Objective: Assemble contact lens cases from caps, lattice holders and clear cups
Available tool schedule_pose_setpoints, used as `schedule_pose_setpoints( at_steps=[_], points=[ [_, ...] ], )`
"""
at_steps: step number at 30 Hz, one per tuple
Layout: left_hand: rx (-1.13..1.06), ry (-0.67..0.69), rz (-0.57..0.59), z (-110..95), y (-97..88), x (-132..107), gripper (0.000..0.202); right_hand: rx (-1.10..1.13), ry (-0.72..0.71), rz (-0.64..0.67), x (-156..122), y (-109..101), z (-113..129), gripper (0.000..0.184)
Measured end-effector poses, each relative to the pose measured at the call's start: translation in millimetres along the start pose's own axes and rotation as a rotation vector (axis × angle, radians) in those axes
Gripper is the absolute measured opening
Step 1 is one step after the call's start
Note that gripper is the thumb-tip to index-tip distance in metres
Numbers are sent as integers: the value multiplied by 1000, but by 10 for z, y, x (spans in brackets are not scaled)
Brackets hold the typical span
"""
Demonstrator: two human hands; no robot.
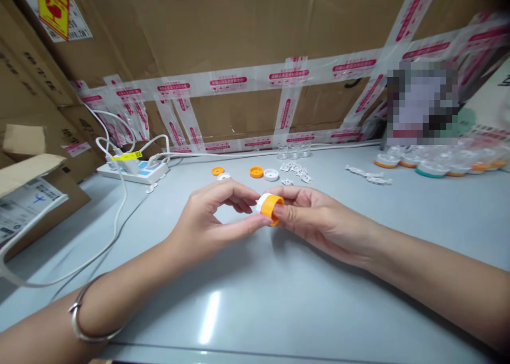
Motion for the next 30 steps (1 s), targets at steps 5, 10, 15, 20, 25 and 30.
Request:
schedule_pose_setpoints(
  at_steps=[5, 10, 15, 20, 25, 30],
  points=[
    [-20, -39, -13, -1, 17, -28, 12, -293, -110, -124, -29, -65, 124, 21],
    [99, 0, -26, -77, 0, -51, 7, -405, -175, -239, -92, -77, 238, 17],
    [123, 3, -47, -132, -14, -65, 7, -401, -210, -247, -122, -33, 289, 12],
    [-148, -274, 1, 188, 60, -70, 14, -274, -67, -219, -64, -91, 114, 16],
    [-344, -473, 101, 486, 216, -106, 20, -95, 128, -163, -29, -130, -169, 25],
    [-411, -504, 146, 523, 272, -99, 23, -47, 162, -157, -29, -130, -212, 27]
  ],
)
Point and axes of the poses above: each hand's wrist, its own x-axis towards the middle knuckle, its own y-axis out of the palm, z = x × y, the point moved 10 cm from there along x, towards the middle knuckle, and after that the axes turned 7 degrees about z, right-handed, at the moved point
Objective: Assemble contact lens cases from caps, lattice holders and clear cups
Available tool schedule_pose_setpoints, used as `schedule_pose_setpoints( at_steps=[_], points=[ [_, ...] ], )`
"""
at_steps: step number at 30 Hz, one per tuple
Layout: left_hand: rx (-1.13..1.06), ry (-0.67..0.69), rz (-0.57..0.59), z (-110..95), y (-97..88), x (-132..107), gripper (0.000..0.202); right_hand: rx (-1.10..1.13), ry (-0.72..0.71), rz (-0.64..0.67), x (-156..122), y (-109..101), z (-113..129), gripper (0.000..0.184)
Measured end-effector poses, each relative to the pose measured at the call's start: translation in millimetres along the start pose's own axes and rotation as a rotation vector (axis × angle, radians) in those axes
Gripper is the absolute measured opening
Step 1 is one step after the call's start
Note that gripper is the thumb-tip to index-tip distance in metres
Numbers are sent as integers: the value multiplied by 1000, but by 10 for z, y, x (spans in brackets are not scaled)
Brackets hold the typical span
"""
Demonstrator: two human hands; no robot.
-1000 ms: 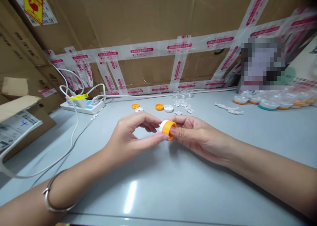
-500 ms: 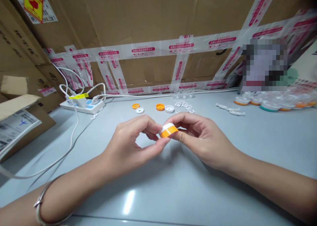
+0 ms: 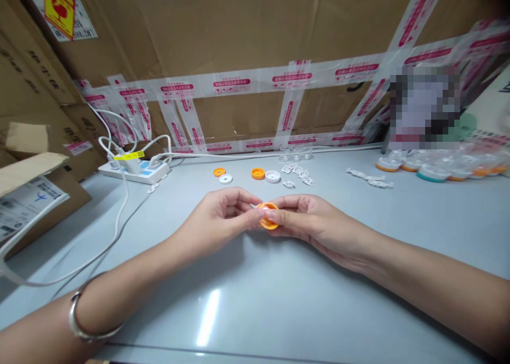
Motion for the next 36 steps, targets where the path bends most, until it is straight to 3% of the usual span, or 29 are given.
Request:
schedule_pose_setpoints(
  at_steps=[10, 14, 18, 20, 27, 36],
  points=[
    [-57, -78, 24, 91, -22, 38, 21, 74, 87, 12, 5, -9, -87, 27],
    [150, 64, 28, -50, 4, 13, 26, 102, 107, -1, 7, -15, -104, 21],
    [509, 353, -51, -359, 37, -111, 28, 131, 94, 4, -3, 0, -91, 20],
    [605, 435, -66, -442, 66, -156, 30, 147, 92, 25, -5, 24, -91, 18],
    [468, 337, -139, -383, -98, -79, 25, 410, 20, -13, -6, 25, -71, 15],
    [766, 584, -241, -627, -45, -262, 25, 595, -18, -16, -45, 160, -75, 13]
  ],
)
Point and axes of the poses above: each hand's wrist, its own x-axis towards the middle knuckle, its own y-axis out of the palm, z = x × y, the point moved 10 cm from there along x, towards the middle knuckle, and after that the axes turned 7 degrees about z, right-handed, at the moved point
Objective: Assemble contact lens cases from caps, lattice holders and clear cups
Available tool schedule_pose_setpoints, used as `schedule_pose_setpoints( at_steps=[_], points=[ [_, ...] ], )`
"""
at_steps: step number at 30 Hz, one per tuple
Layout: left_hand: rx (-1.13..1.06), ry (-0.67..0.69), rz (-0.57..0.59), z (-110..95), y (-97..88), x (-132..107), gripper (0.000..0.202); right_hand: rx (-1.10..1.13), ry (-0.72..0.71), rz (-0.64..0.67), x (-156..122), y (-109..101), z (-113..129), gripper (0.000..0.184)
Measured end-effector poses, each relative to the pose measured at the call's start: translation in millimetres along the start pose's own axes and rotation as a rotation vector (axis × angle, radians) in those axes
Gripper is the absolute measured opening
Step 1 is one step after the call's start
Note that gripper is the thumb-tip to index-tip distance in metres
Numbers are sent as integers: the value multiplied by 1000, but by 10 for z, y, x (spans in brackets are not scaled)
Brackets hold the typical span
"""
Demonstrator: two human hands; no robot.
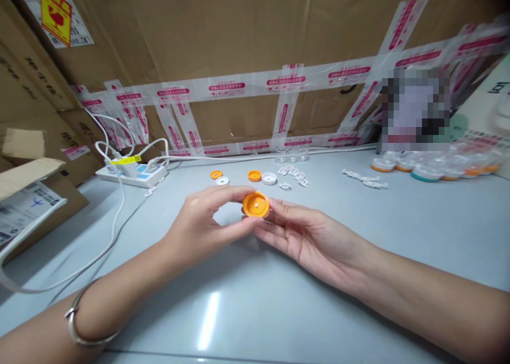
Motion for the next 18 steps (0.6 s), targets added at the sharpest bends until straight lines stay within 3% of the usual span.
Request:
schedule_pose_setpoints(
  at_steps=[3, 5, 14, 18],
  points=[
    [61, 87, 1, -100, 1, 2, 21, 21, 20, -25, -2, -14, -33, 12],
    [42, 74, 4, -85, 10, 9, 19, 22, 25, -30, 2, -24, -43, 12],
    [-435, -309, 132, 313, 226, -33, 24, 76, 14, -63, 15, -42, -37, 14],
    [-570, -395, 99, 418, 219, -47, 26, 71, 12, -69, 11, -41, -13, 13]
  ],
)
Point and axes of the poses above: each hand's wrist, its own x-axis towards the middle knuckle, its own y-axis out of the palm, z = x × y, the point moved 10 cm from there along x, towards the middle knuckle, and after that the axes turned 7 degrees about z, right-handed, at the moved point
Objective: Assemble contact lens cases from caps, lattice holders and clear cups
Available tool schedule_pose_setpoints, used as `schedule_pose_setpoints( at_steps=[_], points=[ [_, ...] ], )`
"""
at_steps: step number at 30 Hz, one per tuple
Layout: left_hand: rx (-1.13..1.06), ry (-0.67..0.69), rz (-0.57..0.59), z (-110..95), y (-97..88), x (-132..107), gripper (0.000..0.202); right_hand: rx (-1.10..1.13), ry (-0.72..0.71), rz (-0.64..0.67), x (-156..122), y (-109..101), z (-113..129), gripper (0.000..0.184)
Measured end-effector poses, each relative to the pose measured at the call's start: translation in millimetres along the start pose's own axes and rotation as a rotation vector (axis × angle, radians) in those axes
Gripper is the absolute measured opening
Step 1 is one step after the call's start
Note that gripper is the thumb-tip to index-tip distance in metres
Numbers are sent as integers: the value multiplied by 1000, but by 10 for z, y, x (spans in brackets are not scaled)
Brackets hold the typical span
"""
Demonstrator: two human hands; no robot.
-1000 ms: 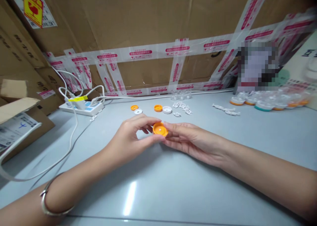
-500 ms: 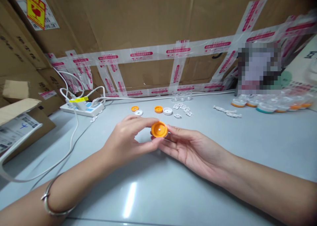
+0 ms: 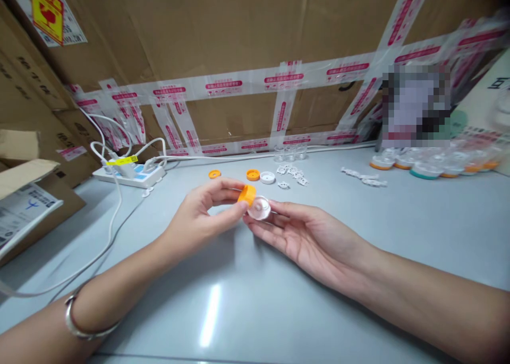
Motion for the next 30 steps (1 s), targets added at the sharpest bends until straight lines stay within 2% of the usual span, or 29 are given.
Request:
schedule_pose_setpoints(
  at_steps=[3, 5, 7, 10, 12, 15, 18, 21, 24, 30],
  points=[
    [75, 35, -81, -76, -167, 16, 25, 14, -13, -22, -7, -27, 32, 14],
    [274, 56, -73, -161, -228, 27, 23, 20, -23, -47, -12, -58, 55, 14],
    [552, 36, 26, -183, -185, 37, 21, 20, -24, -74, -16, -92, 68, 15],
    [844, -42, 251, -45, -31, 2, 17, -8, 4, -100, -15, -129, 62, 15],
    [896, -66, 348, 47, 54, -39, 16, -47, 29, -102, -11, -138, 52, 14],
    [912, -47, 398, 101, 136, -66, 18, -116, 57, -83, -4, -134, 41, 11],
    [890, -11, 325, 38, 124, -49, 24, -199, 84, -50, -1, -124, 21, 12],
    [758, 125, 188, -177, 103, -53, 29, -271, 87, -38, 0, -124, 27, 14],
    [619, 249, 191, -306, 211, -97, 27, -301, 61, -48, 6, -122, 63, 14],
    [551, 216, 71, -213, 225, -78, 22, -432, 103, -70, 10, -159, 73, 11]
  ],
)
Point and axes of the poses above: each hand's wrist, its own x-axis towards the middle knuckle, its own y-axis out of the palm, z = x × y, the point moved 10 cm from there along x, towards the middle knuckle, and after that the axes turned 7 degrees about z, right-handed, at the moved point
